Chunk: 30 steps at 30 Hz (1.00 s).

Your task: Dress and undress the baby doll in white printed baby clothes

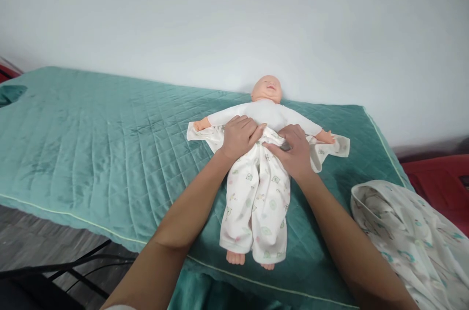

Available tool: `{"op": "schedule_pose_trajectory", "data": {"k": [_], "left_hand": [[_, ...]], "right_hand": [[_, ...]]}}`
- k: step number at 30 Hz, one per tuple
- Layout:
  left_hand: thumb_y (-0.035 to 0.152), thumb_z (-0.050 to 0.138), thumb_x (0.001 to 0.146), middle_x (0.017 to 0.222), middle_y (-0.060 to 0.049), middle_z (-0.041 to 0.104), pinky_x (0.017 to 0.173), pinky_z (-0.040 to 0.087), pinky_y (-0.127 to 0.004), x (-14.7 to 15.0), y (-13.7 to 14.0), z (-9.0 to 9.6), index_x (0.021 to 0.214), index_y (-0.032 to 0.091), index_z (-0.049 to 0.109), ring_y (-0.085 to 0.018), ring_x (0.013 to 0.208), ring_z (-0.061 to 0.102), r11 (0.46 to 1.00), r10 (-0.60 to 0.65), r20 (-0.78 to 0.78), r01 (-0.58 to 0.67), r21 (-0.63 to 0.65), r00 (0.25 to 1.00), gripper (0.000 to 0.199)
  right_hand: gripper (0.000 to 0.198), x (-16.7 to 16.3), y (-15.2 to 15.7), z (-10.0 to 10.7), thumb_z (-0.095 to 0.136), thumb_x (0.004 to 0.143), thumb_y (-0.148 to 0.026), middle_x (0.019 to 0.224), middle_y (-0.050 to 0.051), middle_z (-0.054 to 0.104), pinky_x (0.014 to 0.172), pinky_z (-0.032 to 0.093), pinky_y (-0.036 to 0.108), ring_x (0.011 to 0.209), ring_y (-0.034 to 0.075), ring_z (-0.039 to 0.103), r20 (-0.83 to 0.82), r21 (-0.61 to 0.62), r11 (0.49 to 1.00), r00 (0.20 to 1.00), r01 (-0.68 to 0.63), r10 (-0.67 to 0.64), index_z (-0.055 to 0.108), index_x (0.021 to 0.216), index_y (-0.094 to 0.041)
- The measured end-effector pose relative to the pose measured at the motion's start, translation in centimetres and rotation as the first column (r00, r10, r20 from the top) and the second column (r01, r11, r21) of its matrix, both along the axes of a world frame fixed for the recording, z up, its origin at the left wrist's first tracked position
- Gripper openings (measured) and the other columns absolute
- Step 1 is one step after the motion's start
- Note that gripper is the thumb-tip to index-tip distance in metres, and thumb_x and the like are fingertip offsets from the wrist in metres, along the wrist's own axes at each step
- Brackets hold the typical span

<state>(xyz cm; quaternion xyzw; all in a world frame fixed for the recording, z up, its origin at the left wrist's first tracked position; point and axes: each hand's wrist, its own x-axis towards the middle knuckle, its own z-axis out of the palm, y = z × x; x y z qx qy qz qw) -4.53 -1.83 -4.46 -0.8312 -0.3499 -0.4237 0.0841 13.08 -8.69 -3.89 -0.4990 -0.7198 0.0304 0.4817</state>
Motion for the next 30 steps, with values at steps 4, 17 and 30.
{"op": "schedule_pose_trajectory", "data": {"k": [4,17,30], "left_hand": [[0.044,0.034,0.103,0.049,0.0,0.041,0.062,0.034,-0.033,-0.2,-0.3,-0.1,0.054,0.022,0.038,-0.015,0.054,0.046,0.993,0.028,0.061,-0.021,-0.113,0.998,0.054],[0.046,0.04,0.101,0.048,0.003,0.032,0.054,0.025,-0.031,-3.6,-5.3,-3.0,0.054,0.021,0.026,-0.011,0.047,0.033,0.939,0.149,0.26,-0.054,-0.34,0.954,0.055],[0.046,0.042,0.099,0.051,0.002,0.038,0.06,0.026,-0.031,-3.5,-5.5,-3.2,0.055,0.021,0.033,-0.013,0.054,0.038,0.875,0.285,0.251,-0.144,-0.462,0.925,0.052]], "right_hand": [[0.049,0.0,-0.6,0.5,0.042,0.101,-0.052,0.061,-0.001,0.047,0.071,0.037,0.036,0.066,0.018,0.047,-0.016,-0.07,0.997,1.0,-0.01,0.009,0.037,0.062,-0.024],[0.058,0.9,-1.2,0.3,0.037,0.099,-0.058,0.05,-0.001,0.04,0.061,0.024,0.032,0.055,0.016,0.041,0.159,-0.268,0.957,0.985,0.112,-0.071,0.031,0.054,-0.022],[0.053,0.2,-6.6,0.2,0.042,0.1,-0.054,0.053,-0.002,0.038,0.06,0.023,0.032,0.056,0.014,0.04,0.112,-0.371,0.921,0.99,0.122,-0.087,0.032,0.058,-0.022]]}}
